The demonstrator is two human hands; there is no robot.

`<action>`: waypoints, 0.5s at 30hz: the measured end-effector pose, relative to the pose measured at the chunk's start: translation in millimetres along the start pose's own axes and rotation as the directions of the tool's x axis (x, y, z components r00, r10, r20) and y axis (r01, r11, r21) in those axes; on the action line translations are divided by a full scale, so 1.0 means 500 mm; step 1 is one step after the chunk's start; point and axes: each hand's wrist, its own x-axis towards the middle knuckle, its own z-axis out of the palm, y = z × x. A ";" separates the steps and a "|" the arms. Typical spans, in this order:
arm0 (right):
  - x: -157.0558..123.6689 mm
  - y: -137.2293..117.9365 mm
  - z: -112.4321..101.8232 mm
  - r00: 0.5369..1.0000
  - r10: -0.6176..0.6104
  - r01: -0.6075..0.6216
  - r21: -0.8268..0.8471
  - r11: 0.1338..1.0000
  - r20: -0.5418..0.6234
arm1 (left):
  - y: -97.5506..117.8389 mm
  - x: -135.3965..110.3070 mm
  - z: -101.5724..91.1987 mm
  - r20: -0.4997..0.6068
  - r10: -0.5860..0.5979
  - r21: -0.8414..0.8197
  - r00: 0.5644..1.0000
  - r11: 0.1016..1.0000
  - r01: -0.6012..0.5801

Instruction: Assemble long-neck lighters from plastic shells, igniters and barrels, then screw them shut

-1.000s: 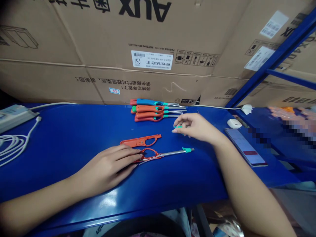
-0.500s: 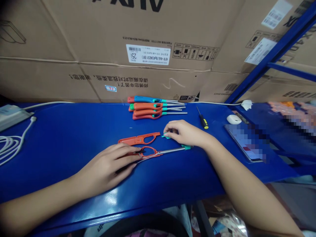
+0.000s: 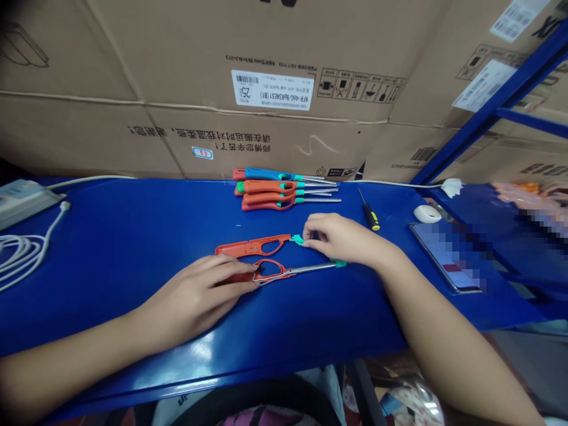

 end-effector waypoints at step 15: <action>0.008 -0.093 0.068 0.976 -0.215 0.208 0.144 0.967 0.036 | -0.004 -0.001 0.015 -0.126 -0.123 -0.143 0.984 0.984 0.104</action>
